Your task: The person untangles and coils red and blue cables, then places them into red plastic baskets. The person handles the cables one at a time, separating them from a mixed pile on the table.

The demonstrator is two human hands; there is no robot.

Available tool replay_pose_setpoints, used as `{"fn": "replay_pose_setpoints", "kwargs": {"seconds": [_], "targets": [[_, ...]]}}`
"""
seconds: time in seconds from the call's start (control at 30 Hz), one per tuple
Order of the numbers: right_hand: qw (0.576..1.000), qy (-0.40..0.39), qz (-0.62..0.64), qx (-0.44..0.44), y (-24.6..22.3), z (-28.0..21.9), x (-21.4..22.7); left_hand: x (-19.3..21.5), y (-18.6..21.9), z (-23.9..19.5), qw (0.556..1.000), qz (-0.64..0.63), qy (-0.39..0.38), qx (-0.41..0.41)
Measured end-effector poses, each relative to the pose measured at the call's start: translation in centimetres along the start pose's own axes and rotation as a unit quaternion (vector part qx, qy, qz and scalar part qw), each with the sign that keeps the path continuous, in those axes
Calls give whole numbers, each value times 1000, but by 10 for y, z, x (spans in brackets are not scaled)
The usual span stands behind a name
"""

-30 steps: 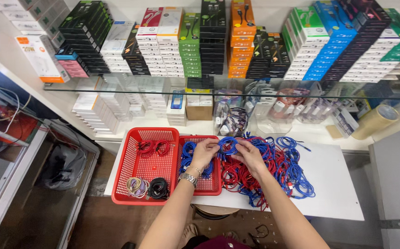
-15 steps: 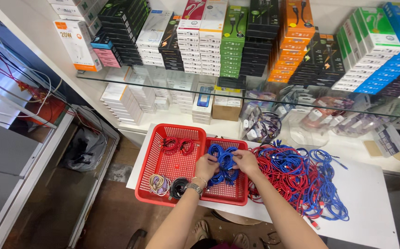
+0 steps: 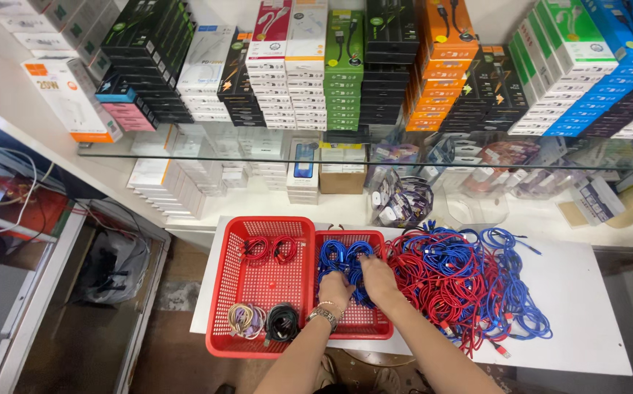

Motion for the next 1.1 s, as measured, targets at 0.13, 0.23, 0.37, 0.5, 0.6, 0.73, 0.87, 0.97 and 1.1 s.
{"fn": "replay_pose_setpoints", "kwargs": {"seconds": [0.13, 0.23, 0.37, 0.5, 0.6, 0.73, 0.87, 0.97, 1.1], "targets": [[998, 28, 49, 23, -5, -2, 11, 20, 18, 4, 976, 150, 105, -116], [995, 8, 95, 8, -5, -10, 28, 18, 23, 8, 989, 116, -87, -42], [977, 48, 209, -10, 11, -15, 66, 14, 62, 12, 961, 32, -274, 33], [968, 106, 222, -55, 58, -21, 108, 4, 117, 9, 969, -24, -230, -89], [958, 155, 209, -117, 106, -44, 133, -13, 146, 11, 965, -110, -208, -114], [972, 132, 139, -137, 145, -74, 148, -32, 166, 12, 971, -156, -137, -121], [981, 28, 60, -184, 152, -95, 141, -49, 175, 8, 968, -185, -112, -126], [984, -9, -8, -177, 140, -109, 126, -64, 181, 4, 965, -194, -127, -125], [995, 76, -18, -68, 127, -119, 120, -82, 176, 3, 963, -181, -161, -119]]}}
Point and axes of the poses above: each hand's wrist, its own z-axis towards the middle knuckle, its own x-axis out of the back of the hand, y = z × x, the point moved 5 cm from there along z, towards the middle knuckle, and after that the axes turned 11 degrees about z, right-handed, at the moved point
